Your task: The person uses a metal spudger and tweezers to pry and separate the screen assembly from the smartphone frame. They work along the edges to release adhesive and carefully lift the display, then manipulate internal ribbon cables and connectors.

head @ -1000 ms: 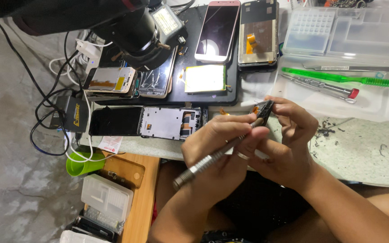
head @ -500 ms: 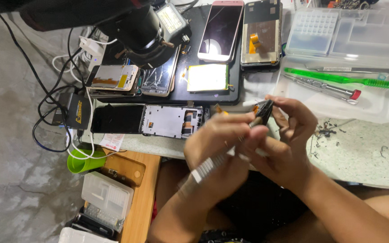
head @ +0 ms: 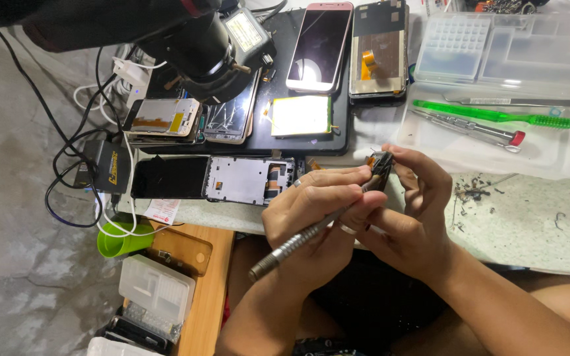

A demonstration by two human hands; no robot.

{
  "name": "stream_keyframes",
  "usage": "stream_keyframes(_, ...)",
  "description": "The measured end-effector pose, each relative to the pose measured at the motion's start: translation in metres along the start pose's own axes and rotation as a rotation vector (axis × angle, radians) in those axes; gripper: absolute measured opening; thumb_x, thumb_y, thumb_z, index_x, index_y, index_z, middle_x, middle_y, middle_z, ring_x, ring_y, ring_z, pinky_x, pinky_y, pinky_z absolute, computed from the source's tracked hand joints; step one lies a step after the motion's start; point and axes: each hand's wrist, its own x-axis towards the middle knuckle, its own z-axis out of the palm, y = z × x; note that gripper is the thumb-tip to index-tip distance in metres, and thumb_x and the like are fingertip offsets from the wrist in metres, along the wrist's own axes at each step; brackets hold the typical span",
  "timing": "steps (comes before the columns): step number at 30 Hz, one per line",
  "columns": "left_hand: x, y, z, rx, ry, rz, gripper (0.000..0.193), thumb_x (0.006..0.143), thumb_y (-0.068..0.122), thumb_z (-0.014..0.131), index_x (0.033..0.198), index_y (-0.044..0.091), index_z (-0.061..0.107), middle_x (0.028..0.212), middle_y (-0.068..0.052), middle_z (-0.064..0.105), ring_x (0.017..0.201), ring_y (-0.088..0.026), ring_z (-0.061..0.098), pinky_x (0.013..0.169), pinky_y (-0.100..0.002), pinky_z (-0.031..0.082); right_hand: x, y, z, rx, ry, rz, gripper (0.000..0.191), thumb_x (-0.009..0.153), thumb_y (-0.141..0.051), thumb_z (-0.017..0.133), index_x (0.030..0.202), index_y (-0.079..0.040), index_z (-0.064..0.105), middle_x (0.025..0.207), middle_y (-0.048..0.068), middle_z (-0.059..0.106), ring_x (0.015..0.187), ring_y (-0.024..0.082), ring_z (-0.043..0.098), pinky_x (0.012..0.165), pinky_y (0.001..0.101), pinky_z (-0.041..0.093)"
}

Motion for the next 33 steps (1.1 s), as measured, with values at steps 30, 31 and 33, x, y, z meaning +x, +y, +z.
stream_keyframes(30,0.012,0.009,0.005,0.192,-0.035,0.144,0.020,0.098,0.009,0.082,0.104,0.002,0.064,0.106,-0.016,0.074,0.099,-0.028,0.079,0.086,-0.033,0.066,-0.008,-0.001,0.007,-0.036,0.030,0.007,0.025,0.094,-0.013,0.078,0.113,-0.011,0.061,0.146,0.021,0.026,0.141,0.038,0.041,0.116,0.0463,0.049)
stream_keyframes(31,0.012,0.008,0.004,0.162,-0.036,0.127,0.019,0.097,0.009,0.081,0.105,0.002,0.065,0.107,-0.015,0.075,0.100,-0.027,0.079,0.087,-0.032,0.067,-0.007,-0.001,0.007,-0.001,0.025,-0.004,0.026,0.093,-0.013,0.078,0.113,-0.011,0.060,0.146,0.022,0.026,0.141,0.039,0.040,0.116,0.0477,0.050)
stream_keyframes(33,0.012,0.007,0.000,0.149,-0.045,0.083,0.020,0.099,0.010,0.081,0.104,0.003,0.064,0.105,-0.015,0.075,0.101,-0.026,0.079,0.089,-0.031,0.067,-0.006,0.000,0.007,0.050,0.025,-0.023,0.029,0.094,-0.012,0.078,0.114,-0.011,0.057,0.147,0.021,0.026,0.143,0.040,0.039,0.118,0.0489,0.051)
